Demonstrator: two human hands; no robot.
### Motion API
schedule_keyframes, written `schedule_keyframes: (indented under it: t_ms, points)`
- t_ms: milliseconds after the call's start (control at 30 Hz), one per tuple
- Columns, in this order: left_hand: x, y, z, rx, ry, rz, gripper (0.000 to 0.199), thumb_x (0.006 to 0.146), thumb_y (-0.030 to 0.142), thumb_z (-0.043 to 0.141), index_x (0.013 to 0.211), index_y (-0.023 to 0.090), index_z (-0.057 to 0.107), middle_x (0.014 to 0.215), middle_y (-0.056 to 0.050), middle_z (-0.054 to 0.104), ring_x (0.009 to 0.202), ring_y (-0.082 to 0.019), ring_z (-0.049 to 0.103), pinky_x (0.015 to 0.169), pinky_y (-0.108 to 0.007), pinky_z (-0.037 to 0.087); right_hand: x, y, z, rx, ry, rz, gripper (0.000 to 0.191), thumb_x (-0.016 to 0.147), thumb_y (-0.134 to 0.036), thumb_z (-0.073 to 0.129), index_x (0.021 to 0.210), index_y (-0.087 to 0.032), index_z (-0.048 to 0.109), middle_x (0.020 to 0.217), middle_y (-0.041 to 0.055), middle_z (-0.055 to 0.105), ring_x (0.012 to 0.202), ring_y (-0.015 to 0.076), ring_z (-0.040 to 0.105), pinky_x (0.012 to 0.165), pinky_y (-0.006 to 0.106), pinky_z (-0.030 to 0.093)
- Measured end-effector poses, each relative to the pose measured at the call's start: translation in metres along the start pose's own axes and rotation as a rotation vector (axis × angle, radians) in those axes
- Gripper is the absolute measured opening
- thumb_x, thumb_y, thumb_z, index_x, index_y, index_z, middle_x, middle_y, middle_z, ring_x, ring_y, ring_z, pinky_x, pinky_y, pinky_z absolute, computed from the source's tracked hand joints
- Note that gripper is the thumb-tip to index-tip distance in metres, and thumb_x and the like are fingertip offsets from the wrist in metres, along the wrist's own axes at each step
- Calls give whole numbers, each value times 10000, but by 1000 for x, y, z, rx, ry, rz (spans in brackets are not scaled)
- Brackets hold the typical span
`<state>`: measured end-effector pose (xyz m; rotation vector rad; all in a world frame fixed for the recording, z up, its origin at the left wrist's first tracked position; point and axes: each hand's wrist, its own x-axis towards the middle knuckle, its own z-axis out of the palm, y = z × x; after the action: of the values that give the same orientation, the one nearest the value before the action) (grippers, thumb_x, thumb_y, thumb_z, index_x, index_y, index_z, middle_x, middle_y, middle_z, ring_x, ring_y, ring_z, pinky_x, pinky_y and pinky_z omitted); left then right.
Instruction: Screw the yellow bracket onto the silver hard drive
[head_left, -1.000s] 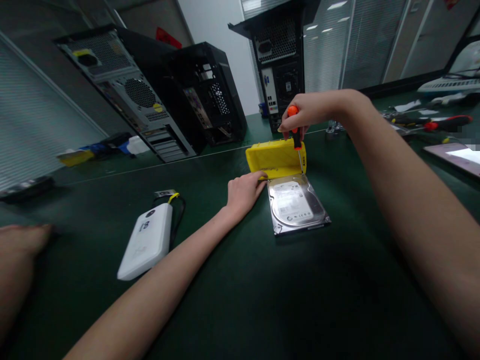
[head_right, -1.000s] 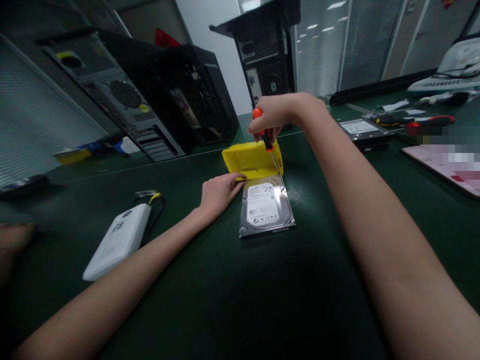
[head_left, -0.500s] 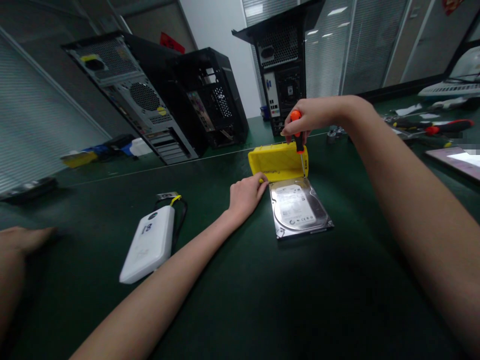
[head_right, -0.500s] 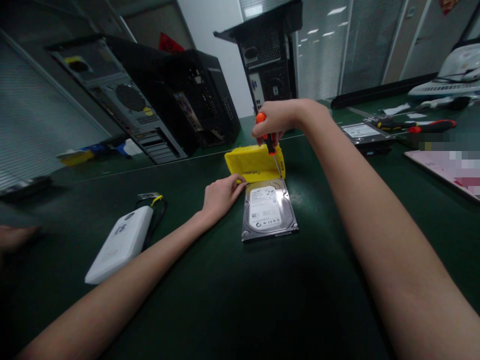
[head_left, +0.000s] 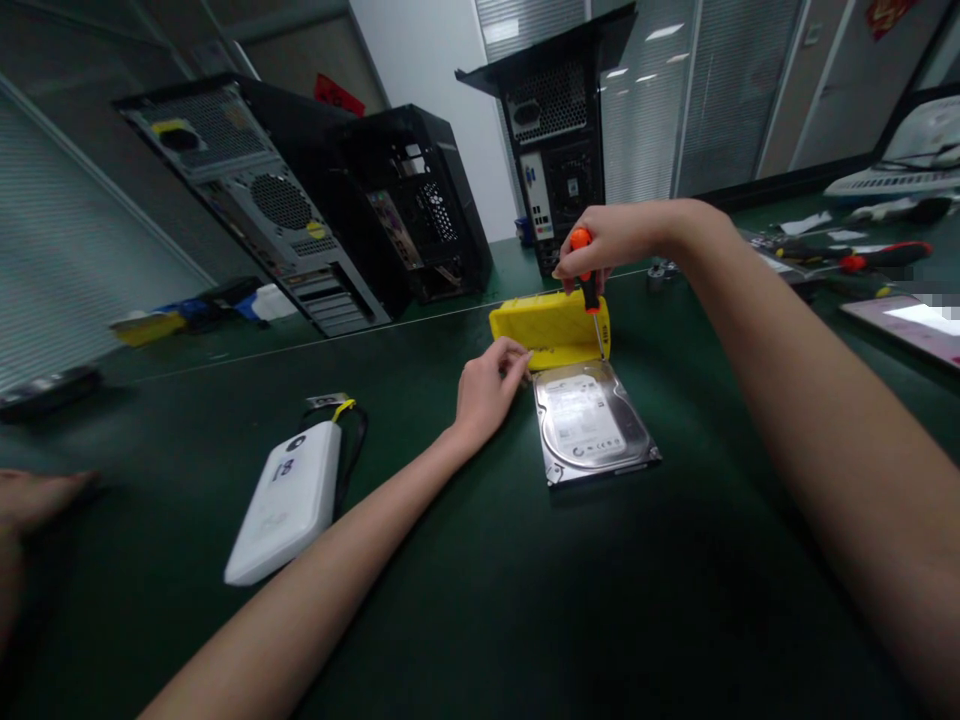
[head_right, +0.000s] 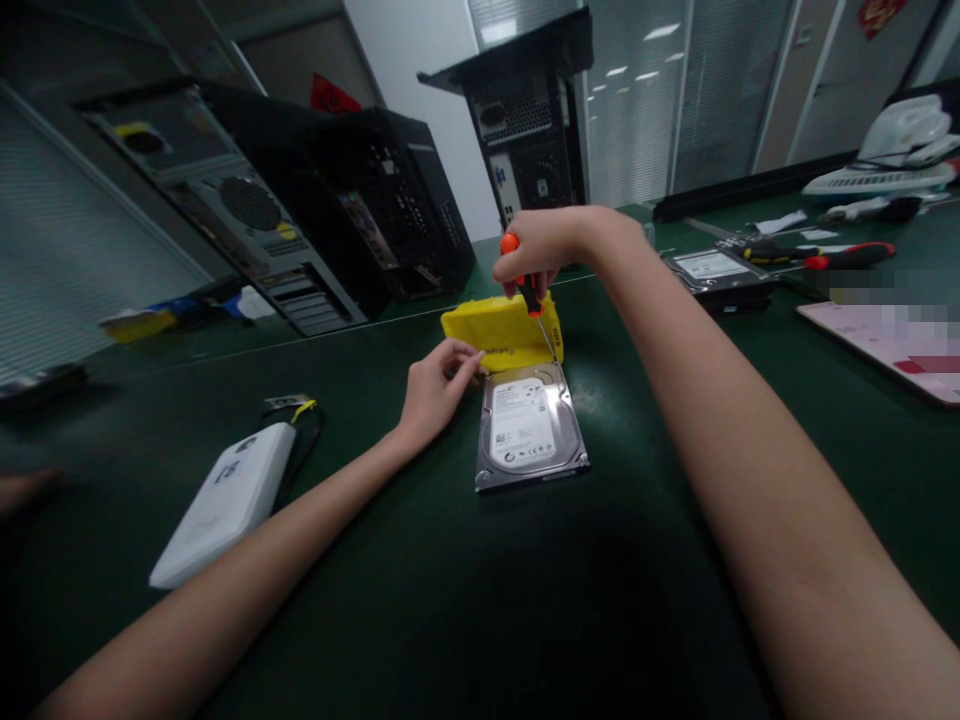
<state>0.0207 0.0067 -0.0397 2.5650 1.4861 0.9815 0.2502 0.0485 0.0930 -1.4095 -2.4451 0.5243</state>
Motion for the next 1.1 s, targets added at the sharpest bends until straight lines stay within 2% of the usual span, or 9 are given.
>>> schedule_keyframes:
  t_ms: [67,167,400,533,733,800,900,1000,1100]
  points:
    - [3,-1,1,3,47,-16,191,915,352,455,925,198,569,843,-4,691,723,-120,637,618,-218,427,-1,-2,-1,-13,-4,-1,254,784,-319,571,926,-163,711,961,47,698,862,191,671,681,238,546]
    - [13,-2,-4,183,98,5,201,902,378,476,930,221,598,848,5,695,717,-136,630,571,-229,387,-2,-6,-2,-52,-9,15,255,799,-329,566,934,-171,714,961,43,700,861,194,672,688,237,540]
    - [39,-3,-16,669,-22,528,251,916,317,448,825,182,639,803,-54,661,726,-200,585,577,-307,338,-5,-9,-1,-64,-20,26,288,802,-337,562,977,-165,712,892,58,706,823,203,679,669,248,538]
    - [43,-3,-10,676,-26,608,264,925,308,428,860,181,650,758,-59,639,685,-206,557,580,-320,330,-6,-9,-1,-83,-21,27,294,805,-350,557,982,-171,710,876,55,707,816,202,681,679,253,535]
    - [32,-8,-20,582,56,513,176,889,342,500,881,203,607,808,-49,612,754,-207,538,648,-333,353,-6,-8,-2,-64,-22,39,287,790,-354,576,975,-177,706,939,52,704,841,207,678,692,257,534]
    - [27,-14,-24,491,133,374,203,851,384,556,901,187,561,847,-59,589,783,-206,528,670,-333,375,-6,-8,-2,-50,-21,40,281,785,-351,583,968,-176,705,968,51,700,861,209,675,703,261,536]
    - [24,-30,-23,246,232,129,383,784,430,626,1003,163,463,899,-73,546,792,-191,521,659,-310,418,-4,-7,-1,-33,-18,39,271,781,-354,586,954,-181,704,983,45,697,865,204,674,700,261,542]
    - [24,-44,-16,-36,68,3,421,783,427,619,1041,177,399,871,-43,548,742,-156,543,631,-279,446,-4,-6,-1,-33,-19,36,264,780,-358,585,948,-191,703,981,34,698,861,196,674,682,250,544]
    - [23,-50,-14,-125,-120,-46,332,796,431,593,956,183,440,819,-25,579,713,-146,559,620,-267,446,-5,-7,-2,-39,-25,35,272,787,-355,576,971,-195,698,985,34,697,856,196,675,674,248,544]
